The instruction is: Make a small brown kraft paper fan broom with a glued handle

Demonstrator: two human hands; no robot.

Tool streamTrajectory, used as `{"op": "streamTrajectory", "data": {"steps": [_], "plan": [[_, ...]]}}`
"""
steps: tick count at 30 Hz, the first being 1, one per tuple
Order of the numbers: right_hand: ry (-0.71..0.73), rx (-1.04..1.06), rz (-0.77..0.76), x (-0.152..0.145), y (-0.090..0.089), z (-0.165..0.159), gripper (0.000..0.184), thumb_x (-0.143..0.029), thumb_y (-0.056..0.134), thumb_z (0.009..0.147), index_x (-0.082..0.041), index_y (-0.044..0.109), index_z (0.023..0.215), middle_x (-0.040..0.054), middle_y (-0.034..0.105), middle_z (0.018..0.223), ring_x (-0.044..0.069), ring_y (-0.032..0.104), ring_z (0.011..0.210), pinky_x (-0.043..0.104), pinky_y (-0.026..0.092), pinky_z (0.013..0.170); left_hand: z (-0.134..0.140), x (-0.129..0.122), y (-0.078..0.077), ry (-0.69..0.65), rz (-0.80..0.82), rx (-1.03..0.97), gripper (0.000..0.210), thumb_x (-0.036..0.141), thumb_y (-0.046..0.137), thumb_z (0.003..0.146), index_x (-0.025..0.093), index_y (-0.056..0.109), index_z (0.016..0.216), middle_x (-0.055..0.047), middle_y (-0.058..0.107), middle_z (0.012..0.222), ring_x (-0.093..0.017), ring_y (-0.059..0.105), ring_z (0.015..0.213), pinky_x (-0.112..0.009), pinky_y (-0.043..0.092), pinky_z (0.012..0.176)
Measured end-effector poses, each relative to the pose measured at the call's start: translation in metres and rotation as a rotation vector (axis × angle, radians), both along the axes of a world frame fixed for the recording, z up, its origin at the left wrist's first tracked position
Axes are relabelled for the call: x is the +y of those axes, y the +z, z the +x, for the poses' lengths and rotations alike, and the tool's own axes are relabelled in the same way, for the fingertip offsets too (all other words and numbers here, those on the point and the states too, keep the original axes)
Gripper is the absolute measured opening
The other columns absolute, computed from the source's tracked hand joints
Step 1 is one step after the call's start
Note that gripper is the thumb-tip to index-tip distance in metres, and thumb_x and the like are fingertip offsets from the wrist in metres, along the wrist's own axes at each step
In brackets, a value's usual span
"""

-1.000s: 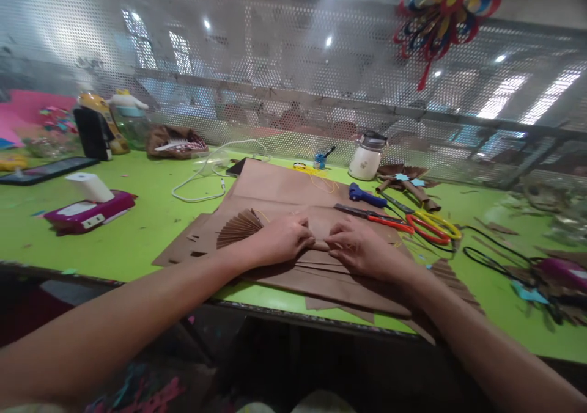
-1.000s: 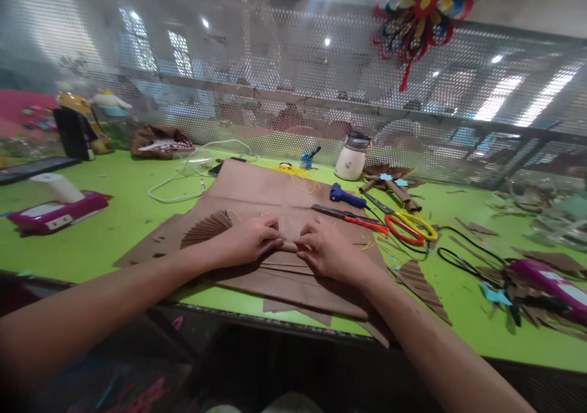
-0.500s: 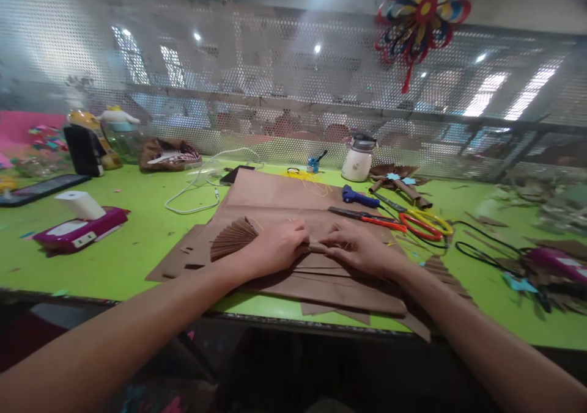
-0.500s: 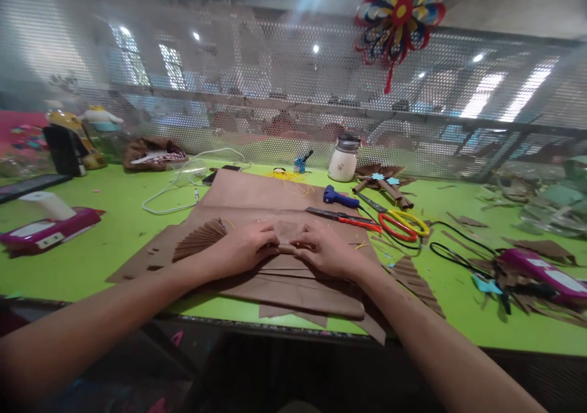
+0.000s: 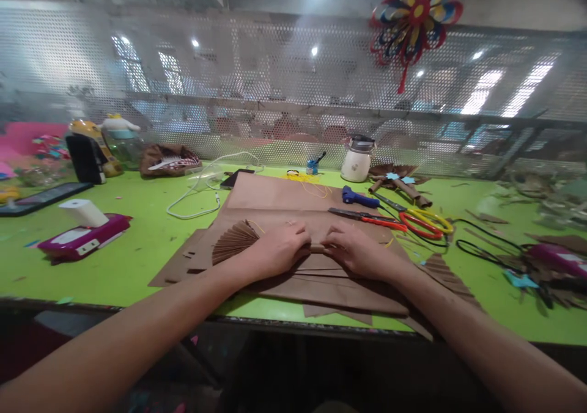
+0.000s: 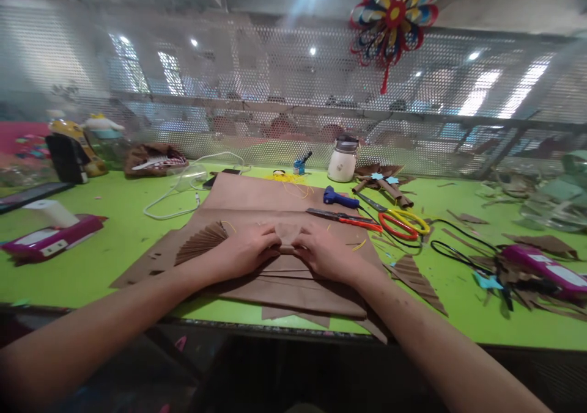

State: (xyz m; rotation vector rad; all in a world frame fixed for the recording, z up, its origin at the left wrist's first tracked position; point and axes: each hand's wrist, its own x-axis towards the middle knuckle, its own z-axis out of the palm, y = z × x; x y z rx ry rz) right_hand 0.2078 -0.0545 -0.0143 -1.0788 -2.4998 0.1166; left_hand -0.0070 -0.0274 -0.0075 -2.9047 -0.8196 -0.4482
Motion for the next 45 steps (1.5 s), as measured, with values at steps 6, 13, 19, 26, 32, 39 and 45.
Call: {"op": "streamTrajectory", "data": {"steps": [6,13,19,26,32,39,45], "plan": [[-0.055,-0.081,0.11,-0.002,-0.002,-0.007,0.016,-0.024,0.05,0.089,-0.016,0.059,0.079,0.0083,0.056,0.087,0.019,0.049,0.085,0.031,0.041,0.074,0.003,0.004,-0.005,-0.01,-0.008,0.004,0.027,0.024,0.037,0.093,0.012,0.059,0.082,-0.009,0.056,0.089,-0.017,0.052,0.078,-0.028,0.04,0.071],[-0.057,-0.094,0.11,0.001,-0.005,-0.009,0.019,-0.022,0.046,0.09,-0.014,0.059,0.078,0.0083,0.056,0.085,0.018,0.049,0.081,0.03,0.042,0.072,-0.012,0.001,0.02,0.05,-0.079,0.094,0.017,0.031,0.051,0.086,0.017,0.06,0.09,-0.006,0.059,0.091,-0.018,0.055,0.08,-0.028,0.04,0.07],[-0.045,-0.088,0.101,0.003,-0.007,-0.007,0.018,-0.024,0.048,0.09,-0.014,0.06,0.08,0.0091,0.056,0.087,0.019,0.05,0.084,0.031,0.041,0.073,-0.056,0.009,0.06,0.174,-0.203,0.307,0.026,0.038,0.066,0.069,0.021,0.064,0.089,-0.004,0.062,0.085,-0.019,0.056,0.075,-0.027,0.039,0.065],[-0.065,-0.081,0.092,0.0,-0.004,-0.006,0.02,-0.023,0.048,0.09,-0.014,0.061,0.079,0.0096,0.056,0.087,0.019,0.05,0.085,0.03,0.04,0.076,-0.063,0.006,0.068,0.153,-0.246,0.375,0.013,0.022,0.054,0.076,0.019,0.065,0.082,-0.005,0.063,0.084,-0.018,0.056,0.079,-0.026,0.041,0.071],[-0.049,-0.086,0.102,0.003,-0.004,-0.005,0.023,-0.026,0.048,0.09,-0.014,0.061,0.076,0.0077,0.056,0.084,0.017,0.05,0.081,0.027,0.038,0.072,-0.07,0.011,0.057,0.243,-0.454,0.259,0.034,0.026,0.053,0.078,0.023,0.059,0.112,-0.002,0.065,0.091,-0.016,0.058,0.078,-0.025,0.043,0.069],[-0.003,-0.019,0.02,0.009,0.002,-0.002,0.022,-0.025,0.049,0.089,-0.014,0.063,0.076,0.0057,0.057,0.082,0.013,0.049,0.073,0.024,0.035,0.066,-0.078,0.026,0.072,0.211,-0.511,0.217,0.056,0.046,0.06,0.075,0.02,0.051,0.124,-0.007,0.062,0.105,-0.018,0.058,0.091,-0.027,0.043,0.078],[-0.005,0.013,-0.1,0.014,0.008,-0.002,0.021,-0.026,0.051,0.087,-0.013,0.066,0.08,0.0046,0.062,0.076,0.012,0.049,0.065,0.023,0.035,0.06,-0.011,-0.004,0.077,0.125,-0.088,0.165,0.035,0.039,0.046,0.086,0.02,0.059,0.112,-0.009,0.06,0.11,-0.023,0.055,0.097,-0.033,0.04,0.084]]}}
